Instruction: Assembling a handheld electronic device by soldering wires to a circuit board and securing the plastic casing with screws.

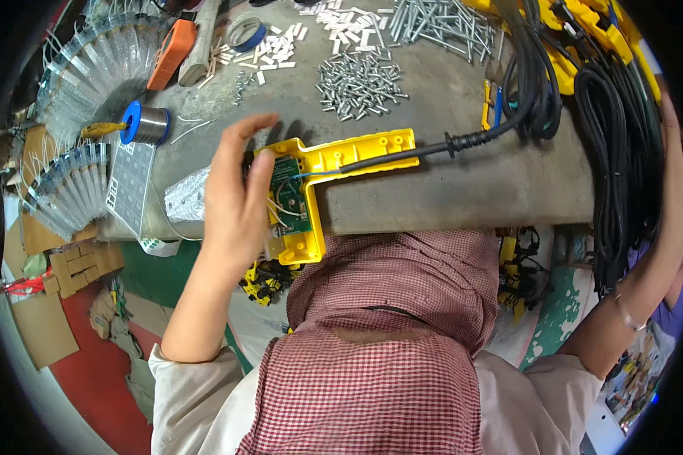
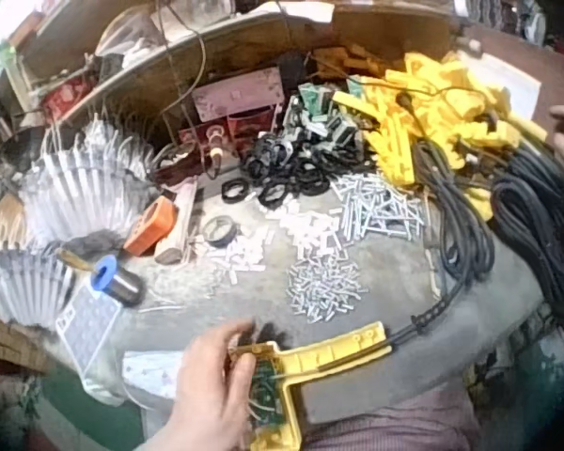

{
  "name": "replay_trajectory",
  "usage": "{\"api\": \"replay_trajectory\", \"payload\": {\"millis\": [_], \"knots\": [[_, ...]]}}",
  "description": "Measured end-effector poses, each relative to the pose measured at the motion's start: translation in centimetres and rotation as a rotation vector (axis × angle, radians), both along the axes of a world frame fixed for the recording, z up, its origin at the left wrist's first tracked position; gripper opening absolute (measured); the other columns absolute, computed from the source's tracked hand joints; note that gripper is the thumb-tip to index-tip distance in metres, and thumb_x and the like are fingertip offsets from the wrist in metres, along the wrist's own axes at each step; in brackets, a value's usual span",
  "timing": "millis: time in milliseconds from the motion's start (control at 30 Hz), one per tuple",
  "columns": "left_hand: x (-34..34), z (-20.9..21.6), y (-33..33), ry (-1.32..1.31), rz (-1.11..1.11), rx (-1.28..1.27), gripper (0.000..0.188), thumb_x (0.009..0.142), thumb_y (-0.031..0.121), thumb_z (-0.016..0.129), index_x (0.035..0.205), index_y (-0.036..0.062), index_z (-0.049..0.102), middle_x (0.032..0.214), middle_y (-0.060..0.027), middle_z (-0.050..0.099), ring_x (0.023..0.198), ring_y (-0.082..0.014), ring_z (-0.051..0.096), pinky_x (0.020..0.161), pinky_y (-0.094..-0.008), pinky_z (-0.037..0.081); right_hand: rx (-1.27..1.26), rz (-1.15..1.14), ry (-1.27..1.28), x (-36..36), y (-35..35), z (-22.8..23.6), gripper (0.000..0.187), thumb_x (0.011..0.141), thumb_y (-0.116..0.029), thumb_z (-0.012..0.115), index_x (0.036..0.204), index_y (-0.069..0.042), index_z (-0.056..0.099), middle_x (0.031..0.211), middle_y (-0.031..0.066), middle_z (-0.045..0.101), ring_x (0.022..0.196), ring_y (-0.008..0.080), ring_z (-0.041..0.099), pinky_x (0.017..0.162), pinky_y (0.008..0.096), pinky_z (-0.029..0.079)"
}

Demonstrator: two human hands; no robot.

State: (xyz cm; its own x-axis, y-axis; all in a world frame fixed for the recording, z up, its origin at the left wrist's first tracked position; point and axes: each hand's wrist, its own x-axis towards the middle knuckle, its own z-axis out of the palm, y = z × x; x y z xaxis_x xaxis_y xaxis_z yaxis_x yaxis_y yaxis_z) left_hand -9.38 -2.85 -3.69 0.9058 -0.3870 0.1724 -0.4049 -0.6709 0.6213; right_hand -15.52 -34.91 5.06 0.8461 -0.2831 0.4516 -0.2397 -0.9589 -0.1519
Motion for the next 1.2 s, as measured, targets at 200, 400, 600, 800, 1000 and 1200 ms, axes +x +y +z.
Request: {"api": "replay_trajectory", "payload": {"millis": [200, 400, 600, 800, 1000, 1200], "knots": [[0.2, 4.1, 7.2, -0.228, -0.232, 0.226, 0.064, 0.075, 0.027, 0.078, 0.130, 0.0054, 0.054, 0.132, -0.0127, 0.056, 0.124, -0.0317, 0.051, 0.105, -0.0450, 0.037, 0.048, 0.638, 0.205, -1.8, 5.0, -4.8, 0.068, 0.061, -0.012, 0.080, 0.126, -0.008, 0.059, 0.128, 0.0131, 0.057, 0.124, 0.0336, 0.051, 0.111, 0.0486, 0.034], [1.5, 2.2, 9.1, -0.175, -0.345, 0.320, 0.078, 0.059, 0.011, 0.084, 0.131, 0.0081, 0.054, 0.120, -0.0144, 0.059, 0.108, -0.0351, 0.057, 0.090, -0.0427, 0.046, -0.064, 0.736, 0.116, -0.3, 4.4, -7.3, 0.031, 0.076, -0.016, 0.074, 0.105, -0.010, 0.067, 0.095, 0.0055, 0.061, 0.093, 0.0261, 0.058, 0.096, 0.0445, 0.043], [2.9, 7.4, 9.1, 0.342, -0.319, 0.263, 0.035, 0.094, 0.027, 0.059, 0.109, -0.0043, 0.063, 0.085, -0.0202, 0.067, 0.078, -0.0339, 0.066, 0.073, -0.0367, 0.051, 0.181, 0.755, 0.126, 0.2, 4.0, -5.5, 0.014, 0.082, -0.019, 0.070, 0.091, -0.008, 0.068, 0.078, 0.0076, 0.061, 0.074, 0.0276, 0.059, 0.068, 0.0370, 0.043], [6.0, 3.2, 9.1, 0.504, -0.506, 0.130, 0.033, 0.096, 0.025, 0.059, 0.108, -0.0045, 0.065, 0.094, -0.0197, 0.069, 0.082, -0.0305, 0.067, 0.076, -0.0366, 0.051, 0.125, 0.719, 0.240, 0.5, 4.7, -6.0, 0.012, 0.085, -0.020, 0.067, 0.083, -0.008, 0.067, 0.073, 0.0062, 0.060, 0.068, 0.0267, 0.059, 0.062, 0.0364, 0.042], [6.0, 1.9, 9.6, 0.442, -0.524, 0.074, 0.035, 0.096, 0.028, 0.059, 0.109, -0.0037, 0.066, 0.097, -0.0194, 0.070, 0.088, -0.0314, 0.068, 0.079, -0.0378, 0.052, 0.113, 0.696, 0.288, 0.9, 4.8, -5.5, 0.012, 0.085, -0.020, 0.066, 0.083, -0.008, 0.067, 0.071, 0.0068, 0.059, 0.067, 0.0272, 0.058, 0.063, 0.0368, 0.043], [6.2, 1.7, 9.5, 0.435, -0.533, 0.076, 0.034, 0.096, 0.029, 0.058, 0.108, -0.0024, 0.066, 0.094, -0.0200, 0.069, 0.084, -0.0331, 0.068, 0.077, -0.0386, 0.051, 0.127, 0.654, 0.291, 1.0, 5.3, -5.0, 0.013, 0.086, -0.019, 0.066, 0.084, -0.006, 0.067, 0.071, 0.0084, 0.057, 0.067, 0.0293, 0.059, 0.065, 0.0386, 0.046]]}}
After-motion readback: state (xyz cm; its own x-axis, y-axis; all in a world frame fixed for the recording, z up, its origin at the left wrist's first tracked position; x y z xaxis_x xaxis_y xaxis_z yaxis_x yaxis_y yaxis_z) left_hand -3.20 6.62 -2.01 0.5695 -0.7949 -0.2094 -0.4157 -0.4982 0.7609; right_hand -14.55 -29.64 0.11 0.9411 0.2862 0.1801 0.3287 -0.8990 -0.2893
